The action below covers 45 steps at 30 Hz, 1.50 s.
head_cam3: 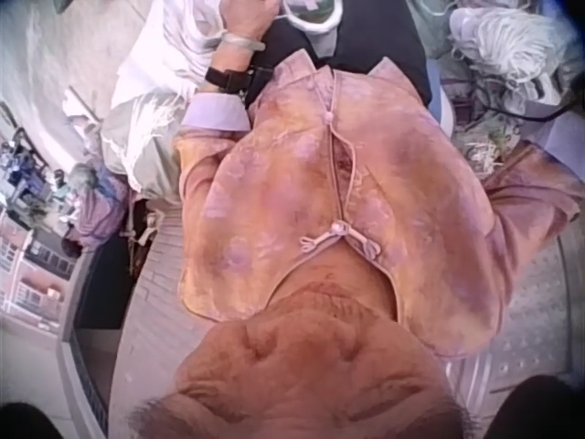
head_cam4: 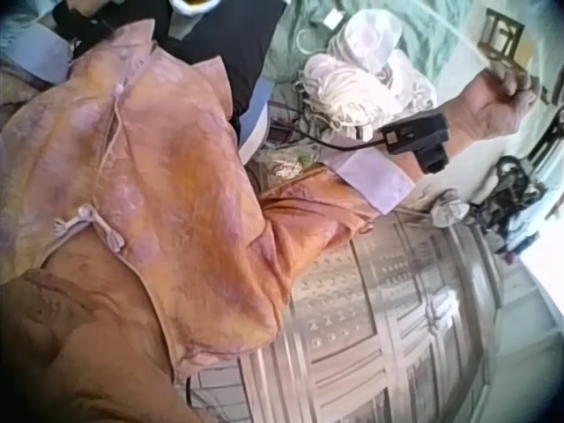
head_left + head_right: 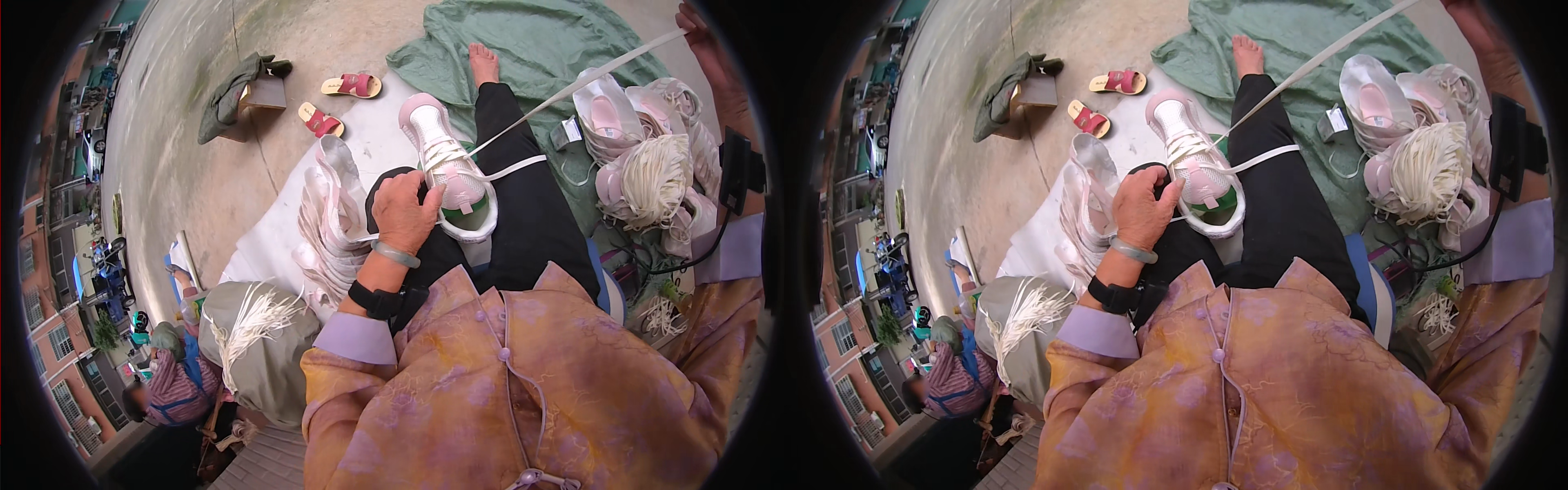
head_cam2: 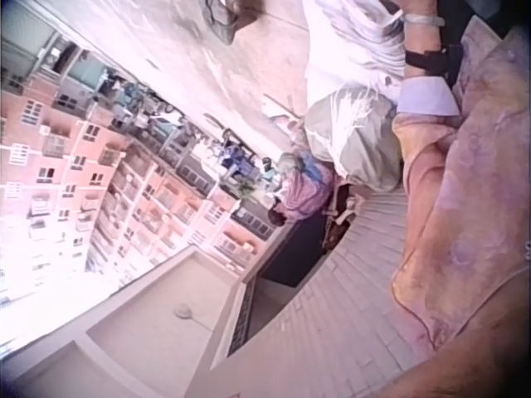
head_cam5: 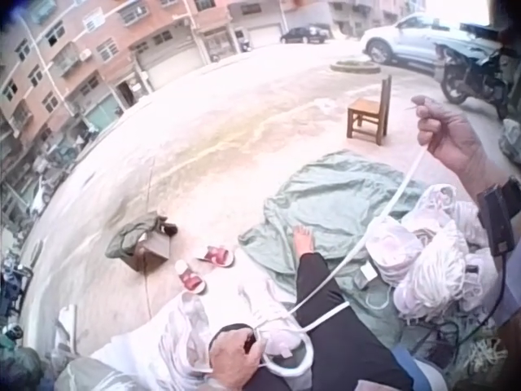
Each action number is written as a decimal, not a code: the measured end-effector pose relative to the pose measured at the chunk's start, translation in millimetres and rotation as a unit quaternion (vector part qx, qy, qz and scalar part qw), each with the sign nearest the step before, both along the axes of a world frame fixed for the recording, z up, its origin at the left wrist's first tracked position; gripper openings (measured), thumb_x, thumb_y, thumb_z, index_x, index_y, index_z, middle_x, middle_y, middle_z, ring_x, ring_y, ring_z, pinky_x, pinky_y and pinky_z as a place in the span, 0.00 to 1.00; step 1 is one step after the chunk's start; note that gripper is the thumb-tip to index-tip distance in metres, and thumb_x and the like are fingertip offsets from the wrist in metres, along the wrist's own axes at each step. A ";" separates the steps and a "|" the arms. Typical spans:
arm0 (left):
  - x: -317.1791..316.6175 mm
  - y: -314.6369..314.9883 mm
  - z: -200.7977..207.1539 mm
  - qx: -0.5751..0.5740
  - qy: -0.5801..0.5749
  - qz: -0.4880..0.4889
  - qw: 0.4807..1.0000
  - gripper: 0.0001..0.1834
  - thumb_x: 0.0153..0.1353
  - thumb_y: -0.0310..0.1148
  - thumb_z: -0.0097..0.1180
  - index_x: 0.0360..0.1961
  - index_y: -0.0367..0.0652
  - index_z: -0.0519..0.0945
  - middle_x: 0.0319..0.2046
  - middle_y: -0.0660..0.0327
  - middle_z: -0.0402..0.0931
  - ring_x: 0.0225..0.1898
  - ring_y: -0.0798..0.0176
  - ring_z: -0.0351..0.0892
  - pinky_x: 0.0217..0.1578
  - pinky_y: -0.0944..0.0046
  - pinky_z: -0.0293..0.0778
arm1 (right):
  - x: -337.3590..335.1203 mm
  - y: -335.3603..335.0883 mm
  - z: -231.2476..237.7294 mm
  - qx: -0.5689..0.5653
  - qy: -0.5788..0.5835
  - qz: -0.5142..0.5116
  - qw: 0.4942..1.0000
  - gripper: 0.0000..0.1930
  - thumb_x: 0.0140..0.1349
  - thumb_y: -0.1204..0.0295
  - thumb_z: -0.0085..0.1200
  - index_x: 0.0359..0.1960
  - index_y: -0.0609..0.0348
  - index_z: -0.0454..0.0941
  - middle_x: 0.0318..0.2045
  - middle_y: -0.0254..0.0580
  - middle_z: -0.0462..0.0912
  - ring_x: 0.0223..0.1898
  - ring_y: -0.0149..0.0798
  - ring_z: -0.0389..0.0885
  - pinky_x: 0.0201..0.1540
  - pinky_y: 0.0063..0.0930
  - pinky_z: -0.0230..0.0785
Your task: The recorder is lacing a shoe by hand while sitting on the ground.
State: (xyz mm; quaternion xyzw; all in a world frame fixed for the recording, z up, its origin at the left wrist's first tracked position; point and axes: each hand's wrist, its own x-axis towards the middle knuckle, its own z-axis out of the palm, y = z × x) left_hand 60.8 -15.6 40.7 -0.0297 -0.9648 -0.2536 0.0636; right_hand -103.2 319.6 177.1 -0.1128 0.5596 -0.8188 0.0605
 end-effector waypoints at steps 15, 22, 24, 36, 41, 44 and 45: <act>3.4 7.1 -3.1 -0.032 0.005 -0.014 0.999 0.17 0.41 0.39 0.62 0.31 0.43 0.74 0.23 0.61 0.72 0.29 0.55 0.69 0.31 0.57 0.62 | 79.8 -92.5 -121.8 0.258 -0.113 0.191 0.940 0.05 0.57 0.73 0.52 0.30 0.61 0.73 0.26 0.31 0.77 0.27 0.23 0.73 0.28 0.15 0.63; 2.7 5.5 -7.5 -0.040 -0.004 -0.024 0.999 0.17 0.41 0.38 0.61 0.32 0.43 0.74 0.24 0.61 0.71 0.29 0.56 0.69 0.30 0.58 0.62 | 113.8 -150.2 -161.2 0.434 0.346 0.054 0.830 0.06 0.41 0.74 0.56 0.24 0.56 0.75 0.40 0.41 0.72 0.50 0.46 0.66 0.49 0.41 0.59; 3.2 4.2 -8.3 -0.039 -0.005 -0.014 0.999 0.17 0.41 0.38 0.62 0.32 0.43 0.74 0.24 0.61 0.71 0.29 0.55 0.69 0.30 0.58 0.62 | 110.1 -149.2 -163.4 0.438 0.358 0.064 0.822 0.06 0.40 0.74 0.56 0.24 0.56 0.75 0.43 0.43 0.71 0.53 0.48 0.64 0.51 0.46 0.57; -3.4 13.8 -0.9 0.007 0.011 -0.040 0.999 0.12 0.41 0.26 0.59 0.31 0.42 0.74 0.35 0.55 0.70 0.35 0.51 0.71 0.35 0.57 0.67 | 103.2 -145.5 -175.0 0.507 0.393 0.050 0.765 0.07 0.43 0.73 0.52 0.26 0.61 0.74 0.46 0.46 0.69 0.56 0.50 0.61 0.54 0.49 0.54; -3.6 15.9 -0.9 -0.058 0.025 -0.056 0.996 0.13 0.41 0.26 0.56 0.33 0.44 0.76 0.39 0.54 0.70 0.37 0.50 0.70 0.36 0.57 0.67 | 103.4 -152.9 -175.3 0.495 0.385 0.031 0.778 0.07 0.43 0.74 0.52 0.24 0.62 0.73 0.44 0.47 0.69 0.55 0.49 0.62 0.53 0.47 0.56; -3.9 16.4 -0.9 -0.094 0.038 -0.064 0.993 0.14 0.42 0.26 0.55 0.34 0.44 0.76 0.41 0.53 0.69 0.38 0.49 0.69 0.37 0.56 0.66 | 102.8 -156.8 -175.3 0.487 0.380 0.026 0.786 0.07 0.42 0.74 0.52 0.25 0.62 0.72 0.44 0.47 0.69 0.53 0.49 0.63 0.52 0.44 0.57; -4.0 16.6 -0.7 -0.107 0.040 -0.067 0.991 0.14 0.43 0.26 0.55 0.35 0.44 0.76 0.42 0.53 0.69 0.38 0.49 0.69 0.37 0.56 0.66 | 102.6 -157.4 -177.0 0.486 0.380 0.027 0.786 0.07 0.42 0.74 0.52 0.25 0.62 0.72 0.44 0.47 0.69 0.53 0.49 0.63 0.52 0.44 0.57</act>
